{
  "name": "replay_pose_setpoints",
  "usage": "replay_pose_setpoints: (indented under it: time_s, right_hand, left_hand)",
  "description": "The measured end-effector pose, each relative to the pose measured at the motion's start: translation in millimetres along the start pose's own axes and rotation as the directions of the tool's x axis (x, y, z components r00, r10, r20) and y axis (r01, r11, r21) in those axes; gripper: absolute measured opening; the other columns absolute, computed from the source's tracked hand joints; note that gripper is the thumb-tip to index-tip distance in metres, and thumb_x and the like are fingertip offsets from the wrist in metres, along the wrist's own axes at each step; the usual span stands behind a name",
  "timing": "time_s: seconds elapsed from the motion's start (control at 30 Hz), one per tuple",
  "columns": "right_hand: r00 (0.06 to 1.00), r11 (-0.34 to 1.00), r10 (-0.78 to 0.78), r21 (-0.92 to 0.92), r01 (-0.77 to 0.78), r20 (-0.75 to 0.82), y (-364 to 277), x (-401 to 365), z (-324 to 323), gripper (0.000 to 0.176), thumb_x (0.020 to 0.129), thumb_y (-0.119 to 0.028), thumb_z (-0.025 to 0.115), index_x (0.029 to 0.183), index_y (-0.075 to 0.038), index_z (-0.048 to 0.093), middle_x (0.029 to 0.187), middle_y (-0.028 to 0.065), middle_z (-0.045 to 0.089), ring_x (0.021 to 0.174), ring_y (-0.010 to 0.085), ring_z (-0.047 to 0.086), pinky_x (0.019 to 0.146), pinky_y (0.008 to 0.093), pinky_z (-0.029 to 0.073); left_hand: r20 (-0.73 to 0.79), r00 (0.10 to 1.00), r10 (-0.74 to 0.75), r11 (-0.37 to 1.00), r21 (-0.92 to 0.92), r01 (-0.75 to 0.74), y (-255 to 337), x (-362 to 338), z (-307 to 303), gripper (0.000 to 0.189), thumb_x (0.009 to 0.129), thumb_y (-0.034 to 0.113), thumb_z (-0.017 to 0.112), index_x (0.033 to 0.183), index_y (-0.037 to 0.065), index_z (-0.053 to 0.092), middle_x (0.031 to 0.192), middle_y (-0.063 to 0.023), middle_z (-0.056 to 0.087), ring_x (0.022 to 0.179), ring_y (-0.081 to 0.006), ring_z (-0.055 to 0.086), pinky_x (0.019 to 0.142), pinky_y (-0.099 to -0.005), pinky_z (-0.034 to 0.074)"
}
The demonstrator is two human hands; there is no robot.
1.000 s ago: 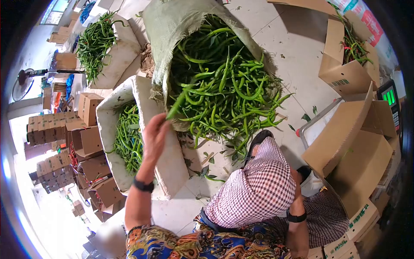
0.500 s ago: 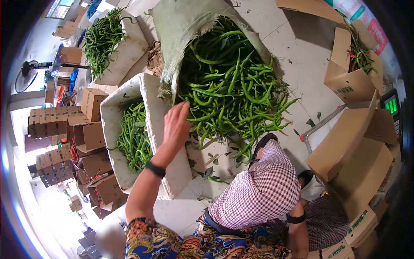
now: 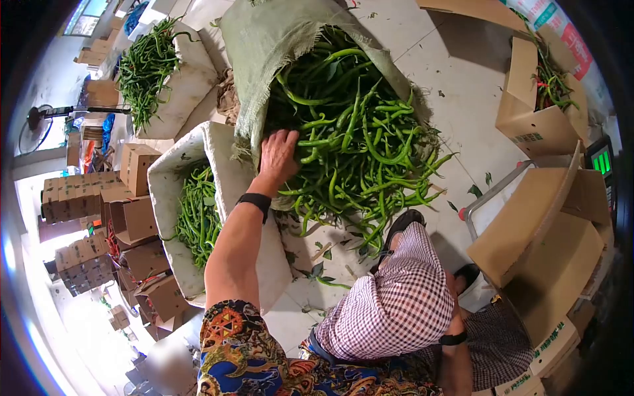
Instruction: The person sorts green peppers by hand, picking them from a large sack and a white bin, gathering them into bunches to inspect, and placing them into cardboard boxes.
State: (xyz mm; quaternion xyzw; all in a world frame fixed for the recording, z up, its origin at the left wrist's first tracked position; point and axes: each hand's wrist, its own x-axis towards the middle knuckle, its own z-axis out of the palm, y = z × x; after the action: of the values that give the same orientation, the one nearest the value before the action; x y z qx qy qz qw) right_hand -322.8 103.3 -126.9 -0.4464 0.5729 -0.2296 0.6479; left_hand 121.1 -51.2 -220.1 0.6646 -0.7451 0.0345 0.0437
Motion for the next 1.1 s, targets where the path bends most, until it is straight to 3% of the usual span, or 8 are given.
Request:
replay_pose_setpoints:
  time_s: [0.1, 0.13, 0.23, 0.33, 0.6, 0.77, 0.93, 1.1]
  right_hand:
    - [0.992, 0.994, 0.107, 0.008, -0.108, 0.067, 23, 19, -2, 0.042, 0.093, -0.030, 0.053, 0.117, 0.004, 0.058, 0.111, 0.0170, 0.065, 0.100, 0.0260, 0.062, 0.087, 0.0361, 0.047]
    - [0.988, 0.990, 0.141, -0.033, -0.139, 0.068, 24, 20, -2, 0.041, 0.093, -0.029, 0.053, 0.118, 0.004, 0.058, 0.110, 0.0173, 0.065, 0.100, 0.0262, 0.062, 0.087, 0.0361, 0.047]
    - [0.990, 0.990, 0.136, -0.044, -0.134, 0.041, 22, 23, 1, 0.038, 0.094, -0.026, 0.052, 0.117, 0.003, 0.058, 0.109, 0.0178, 0.066, 0.098, 0.0259, 0.063, 0.086, 0.0355, 0.048]
    - [0.990, 0.988, 0.135, -0.076, -0.132, 0.039, 19, 24, 3, 0.037, 0.095, -0.026, 0.052, 0.117, 0.003, 0.058, 0.109, 0.0177, 0.066, 0.099, 0.0257, 0.063, 0.085, 0.0354, 0.048]
    - [0.997, 0.997, 0.073, -0.017, -0.073, -0.014, 30, 16, -3, 0.035, 0.094, -0.022, 0.053, 0.120, 0.000, 0.059, 0.111, 0.0171, 0.066, 0.101, 0.0263, 0.064, 0.086, 0.0362, 0.049]
    - [1.000, 0.999, -0.018, -0.045, 0.018, 0.014, 25, 13, -1, 0.033, 0.094, -0.020, 0.053, 0.119, 0.001, 0.059, 0.111, 0.0185, 0.066, 0.102, 0.0288, 0.064, 0.088, 0.0374, 0.048]
    - [0.999, 0.999, -0.033, -0.019, 0.034, 0.033, 5, 19, 0, 0.034, 0.094, -0.022, 0.052, 0.118, 0.001, 0.058, 0.113, 0.0195, 0.065, 0.102, 0.0298, 0.063, 0.088, 0.0375, 0.048]
    - [0.997, 0.992, -0.026, -0.121, 0.035, 0.074, 2, 12, -4, 0.031, 0.093, -0.016, 0.055, 0.119, 0.002, 0.057, 0.113, 0.0178, 0.065, 0.103, 0.0260, 0.063, 0.088, 0.0357, 0.049]
  left_hand:
    - [-0.047, 0.991, 0.129, 0.980, -0.144, -0.134, 25, -4, -7, 0.042, 0.056, 0.007, 0.072, 0.093, 0.011, 0.054, 0.085, -0.0099, 0.047, 0.086, -0.0304, 0.051, 0.072, -0.0408, 0.038]
    - [0.140, 0.988, 0.071, 0.982, -0.185, -0.044, 37, -7, -16, 0.047, 0.062, 0.003, 0.070, 0.106, 0.010, 0.055, 0.094, -0.0136, 0.050, 0.091, -0.0346, 0.052, 0.079, -0.0437, 0.040]
    - [-0.081, 0.976, 0.202, 0.963, -0.163, -0.213, 54, -1, -6, 0.057, 0.059, 0.002, 0.071, 0.112, 0.014, 0.053, 0.097, -0.0125, 0.049, 0.091, -0.0317, 0.053, 0.076, -0.0423, 0.039]
    - [0.143, 0.986, 0.087, 0.993, -0.094, -0.074, 54, 7, 3, 0.055, 0.061, 0.001, 0.069, 0.112, 0.015, 0.054, 0.102, -0.0138, 0.050, 0.094, -0.0316, 0.053, 0.077, -0.0431, 0.040]
    - [-0.032, 0.999, -0.016, 0.896, -0.445, 0.000, 95, 1, -100, 0.043, 0.064, 0.009, 0.072, 0.105, 0.006, 0.059, 0.093, -0.0140, 0.056, 0.090, -0.0338, 0.056, 0.078, -0.0413, 0.043]
    - [0.190, 0.938, -0.291, 0.483, -0.817, 0.316, 92, -14, -135, 0.024, 0.074, 0.011, 0.070, 0.094, 0.001, 0.061, 0.078, -0.0112, 0.061, 0.071, -0.0180, 0.060, 0.068, -0.0304, 0.048]
    - [0.286, 0.892, -0.350, 0.364, -0.836, 0.411, 84, -14, -162, 0.023, 0.076, 0.007, 0.066, 0.097, 0.002, 0.058, 0.082, -0.0045, 0.062, 0.074, -0.0130, 0.059, 0.069, -0.0284, 0.048]
    - [0.320, 0.866, -0.384, -0.445, -0.886, 0.131, 84, -25, -199, 0.041, 0.079, 0.009, 0.060, 0.118, -0.001, 0.050, 0.104, -0.0143, 0.057, 0.092, -0.0230, 0.059, 0.085, -0.0388, 0.051]
